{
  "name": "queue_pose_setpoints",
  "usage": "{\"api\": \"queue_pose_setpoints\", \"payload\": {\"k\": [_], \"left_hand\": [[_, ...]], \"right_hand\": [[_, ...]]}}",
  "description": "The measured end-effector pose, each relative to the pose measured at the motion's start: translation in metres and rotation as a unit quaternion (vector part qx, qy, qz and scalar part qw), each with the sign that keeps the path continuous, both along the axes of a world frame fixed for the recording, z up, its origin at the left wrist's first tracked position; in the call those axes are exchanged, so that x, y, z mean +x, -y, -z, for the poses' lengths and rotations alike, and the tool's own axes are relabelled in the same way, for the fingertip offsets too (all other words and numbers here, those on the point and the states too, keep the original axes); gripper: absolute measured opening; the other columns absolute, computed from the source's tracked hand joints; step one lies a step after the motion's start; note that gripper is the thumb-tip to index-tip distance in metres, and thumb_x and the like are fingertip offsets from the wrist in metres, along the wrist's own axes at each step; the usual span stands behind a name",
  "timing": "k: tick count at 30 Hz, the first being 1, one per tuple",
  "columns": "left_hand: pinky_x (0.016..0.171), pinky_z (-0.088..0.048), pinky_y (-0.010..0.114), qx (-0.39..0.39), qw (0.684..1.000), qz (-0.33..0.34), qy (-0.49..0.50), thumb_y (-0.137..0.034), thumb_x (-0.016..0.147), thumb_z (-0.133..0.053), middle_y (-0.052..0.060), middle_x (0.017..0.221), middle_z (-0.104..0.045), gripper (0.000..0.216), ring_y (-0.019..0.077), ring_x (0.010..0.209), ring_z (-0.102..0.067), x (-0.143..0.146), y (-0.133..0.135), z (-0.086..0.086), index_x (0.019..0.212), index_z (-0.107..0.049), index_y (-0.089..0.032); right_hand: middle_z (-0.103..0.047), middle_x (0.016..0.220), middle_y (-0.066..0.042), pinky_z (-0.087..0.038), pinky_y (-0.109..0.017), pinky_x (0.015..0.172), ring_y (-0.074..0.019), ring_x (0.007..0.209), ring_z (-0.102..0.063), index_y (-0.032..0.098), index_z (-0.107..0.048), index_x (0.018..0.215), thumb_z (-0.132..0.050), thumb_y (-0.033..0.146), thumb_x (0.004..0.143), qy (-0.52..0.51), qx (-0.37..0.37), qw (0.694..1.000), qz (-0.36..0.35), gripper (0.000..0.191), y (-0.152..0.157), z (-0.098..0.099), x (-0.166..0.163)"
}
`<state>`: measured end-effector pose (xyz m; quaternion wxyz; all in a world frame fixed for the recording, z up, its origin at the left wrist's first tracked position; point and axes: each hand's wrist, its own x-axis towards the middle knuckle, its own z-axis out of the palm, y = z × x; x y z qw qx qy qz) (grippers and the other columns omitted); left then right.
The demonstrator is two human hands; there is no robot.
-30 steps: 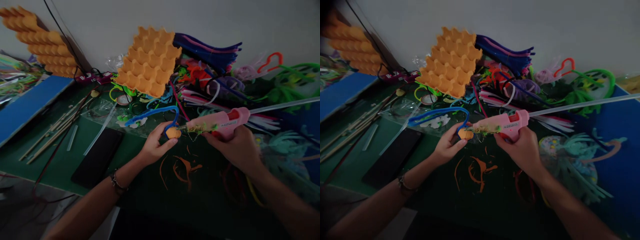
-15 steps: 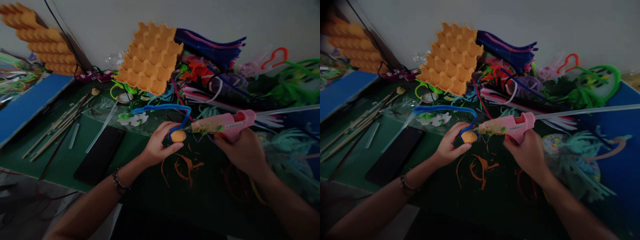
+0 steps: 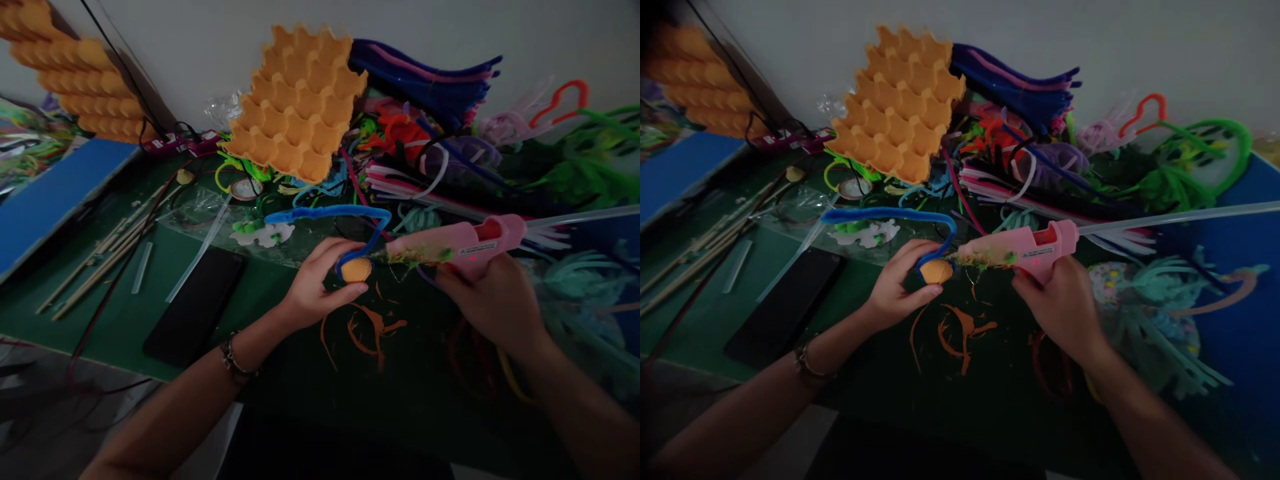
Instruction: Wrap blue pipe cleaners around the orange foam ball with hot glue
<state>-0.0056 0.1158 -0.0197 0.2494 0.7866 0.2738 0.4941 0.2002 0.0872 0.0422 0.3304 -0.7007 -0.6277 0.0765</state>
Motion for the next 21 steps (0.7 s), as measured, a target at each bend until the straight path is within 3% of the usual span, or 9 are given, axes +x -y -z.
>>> {"api": "queue_pose_setpoints", "payload": {"k": [21], "left_hand": [[0.083,-0.050,0.034,0.002,1.000,-0.016,-0.007,-0.037,0.080,-0.060,0.010,0.104,-0.059,0.036,0.0203,0.097,-0.058,-0.0030,-0.0006,-0.0021,0.109,-0.053,-0.018]], "right_hand": [[-0.030,0.032,0.003,-0.021,-0.027,0.039,-0.0096,0.034,-0.029,0.026,-0.028,0.038,-0.046,0.032,0.051,-0.003,0.005,1.000,-0.006,0.023,0.0010,-0.0001,0.0014]]}}
